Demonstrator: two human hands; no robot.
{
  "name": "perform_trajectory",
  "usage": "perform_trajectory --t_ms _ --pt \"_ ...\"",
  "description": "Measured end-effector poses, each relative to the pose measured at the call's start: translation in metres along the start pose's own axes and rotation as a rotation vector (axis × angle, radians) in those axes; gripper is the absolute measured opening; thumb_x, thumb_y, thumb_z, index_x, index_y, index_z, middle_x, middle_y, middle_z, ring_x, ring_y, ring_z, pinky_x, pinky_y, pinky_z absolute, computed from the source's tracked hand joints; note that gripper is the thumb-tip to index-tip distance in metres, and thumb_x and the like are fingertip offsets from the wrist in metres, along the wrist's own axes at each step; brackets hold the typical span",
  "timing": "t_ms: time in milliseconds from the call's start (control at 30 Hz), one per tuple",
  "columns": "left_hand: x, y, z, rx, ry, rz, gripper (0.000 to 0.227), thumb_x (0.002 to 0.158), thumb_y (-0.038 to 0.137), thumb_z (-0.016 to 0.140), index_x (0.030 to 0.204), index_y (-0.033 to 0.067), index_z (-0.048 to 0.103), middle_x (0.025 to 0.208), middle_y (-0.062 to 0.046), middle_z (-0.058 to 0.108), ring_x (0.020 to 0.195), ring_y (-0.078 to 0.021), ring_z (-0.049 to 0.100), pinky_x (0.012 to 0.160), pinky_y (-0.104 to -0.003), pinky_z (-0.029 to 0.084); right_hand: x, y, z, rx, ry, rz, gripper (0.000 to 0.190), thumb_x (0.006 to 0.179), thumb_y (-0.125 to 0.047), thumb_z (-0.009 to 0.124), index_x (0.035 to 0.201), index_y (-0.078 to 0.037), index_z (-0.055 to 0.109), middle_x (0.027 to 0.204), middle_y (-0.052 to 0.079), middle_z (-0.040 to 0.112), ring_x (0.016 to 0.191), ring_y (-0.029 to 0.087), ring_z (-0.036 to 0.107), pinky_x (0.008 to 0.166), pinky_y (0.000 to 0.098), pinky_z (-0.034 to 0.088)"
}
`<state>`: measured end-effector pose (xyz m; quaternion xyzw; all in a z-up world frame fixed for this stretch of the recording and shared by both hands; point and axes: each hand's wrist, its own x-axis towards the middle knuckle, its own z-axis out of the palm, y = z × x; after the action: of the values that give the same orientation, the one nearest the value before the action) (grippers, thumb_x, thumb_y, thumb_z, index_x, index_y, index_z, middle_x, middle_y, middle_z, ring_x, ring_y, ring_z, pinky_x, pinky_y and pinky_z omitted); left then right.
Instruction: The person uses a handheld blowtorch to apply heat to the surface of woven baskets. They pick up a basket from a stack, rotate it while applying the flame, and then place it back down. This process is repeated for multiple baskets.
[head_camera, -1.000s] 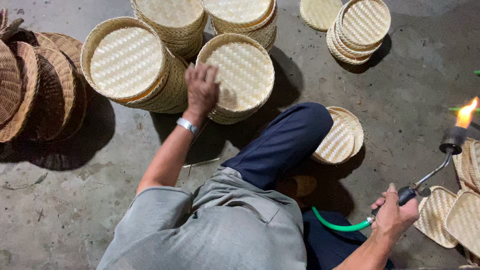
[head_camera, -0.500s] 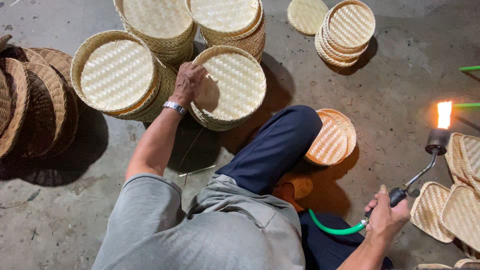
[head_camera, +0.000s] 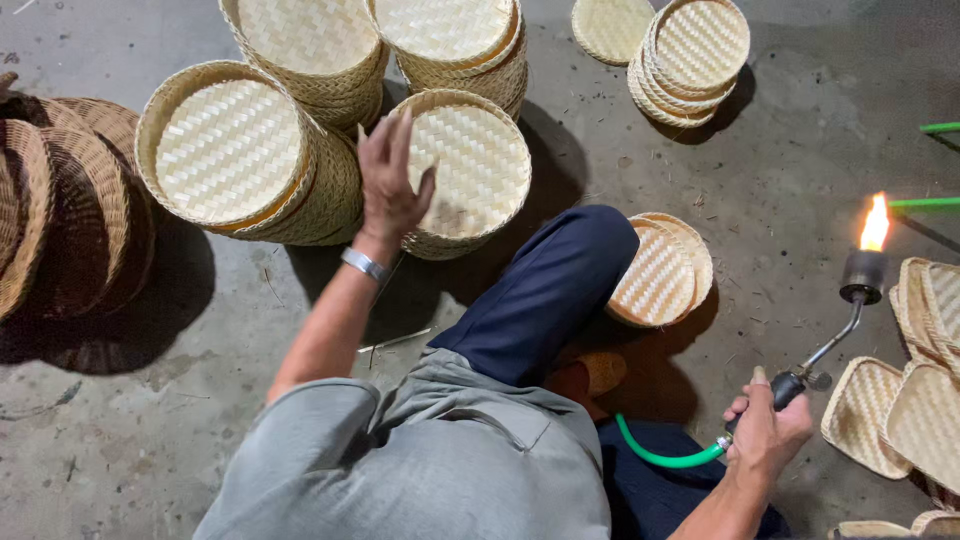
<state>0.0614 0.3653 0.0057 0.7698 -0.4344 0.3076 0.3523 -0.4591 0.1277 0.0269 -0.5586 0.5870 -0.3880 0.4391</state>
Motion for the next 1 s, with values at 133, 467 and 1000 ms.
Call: perform_trajectory --t_ms 133,467,1000 --pt "-0.024 0.074 0.002 -0.207 -0.076 -0.111 0.053 0.093 0.006 0.073 0.141 0.0023 0.051 0.132 -0.021 0.058 0.130 -0.0320 0.052 0.107 -0.044 0.051 -0.001 -0.001 0.001 -0.027 0.015 0.004 0.018 0.104 -0.010 0.069 0.103 0.000 0.054 0.082 0.007 0.060 0.057 0.011 0.054 0.045 0.0290 0.045" --pt "0.051 0.234 0.002 -0.894 -0.278 0.004 0.052 0.100 0.009 0.069 0.149 0.0080 0.051 0.124 -0.013 0.065 0.112 -0.0283 0.067 0.098 -0.037 0.057 0.003 0.014 -0.014 0.155 -0.018 -0.032 0.016 0.105 -0.007 0.068 0.102 -0.001 0.054 0.084 0.006 0.060 0.061 0.010 0.054 0.049 0.0283 0.045" --pt "-0.201 0.259 0.339 -0.426 -0.793 -1.000 0.044 0.088 0.016 0.076 0.124 -0.0012 0.060 0.115 -0.022 0.062 0.105 -0.0338 0.057 0.090 -0.045 0.046 0.004 0.046 -0.032 0.401 0.008 0.214 0.022 0.093 -0.011 0.071 0.108 -0.006 0.055 0.068 0.000 0.051 0.050 0.008 0.048 0.042 0.0242 0.040"
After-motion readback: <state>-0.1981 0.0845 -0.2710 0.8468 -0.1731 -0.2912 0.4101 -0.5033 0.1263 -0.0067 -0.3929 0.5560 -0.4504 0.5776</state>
